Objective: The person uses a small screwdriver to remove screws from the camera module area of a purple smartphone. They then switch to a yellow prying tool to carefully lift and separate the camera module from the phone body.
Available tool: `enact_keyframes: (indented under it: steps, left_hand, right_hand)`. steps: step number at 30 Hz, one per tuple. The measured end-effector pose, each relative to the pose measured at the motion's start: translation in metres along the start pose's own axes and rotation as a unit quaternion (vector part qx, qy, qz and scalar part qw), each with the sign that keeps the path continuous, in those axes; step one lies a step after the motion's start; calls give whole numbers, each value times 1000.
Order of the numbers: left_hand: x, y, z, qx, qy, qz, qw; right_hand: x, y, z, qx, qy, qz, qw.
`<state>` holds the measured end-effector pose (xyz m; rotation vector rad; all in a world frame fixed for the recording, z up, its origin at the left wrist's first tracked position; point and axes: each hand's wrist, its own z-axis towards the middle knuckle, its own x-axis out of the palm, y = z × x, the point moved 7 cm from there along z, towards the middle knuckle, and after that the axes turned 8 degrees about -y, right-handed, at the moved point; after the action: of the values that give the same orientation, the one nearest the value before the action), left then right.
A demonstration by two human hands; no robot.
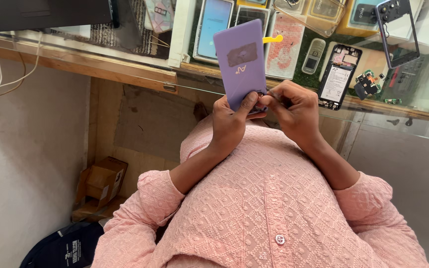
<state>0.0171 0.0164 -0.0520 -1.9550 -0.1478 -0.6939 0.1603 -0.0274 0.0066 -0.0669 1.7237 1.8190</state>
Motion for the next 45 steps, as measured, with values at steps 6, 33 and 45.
enact_keyframes:
  steps: [6, 33, 45]
  left_hand:
    - [-9, -3, 1, 25, -39, -10, 999]
    - [22, -46, 13, 74, -63, -28, 995]
    - [37, -62, 11, 112, -47, -28, 992]
  right_hand:
    - [-3, -14, -1, 42, 15, 50, 998]
    - [-32, 59, -10, -187, -170, -133, 958]
    - [-27, 68, -3, -160, -146, -111, 970]
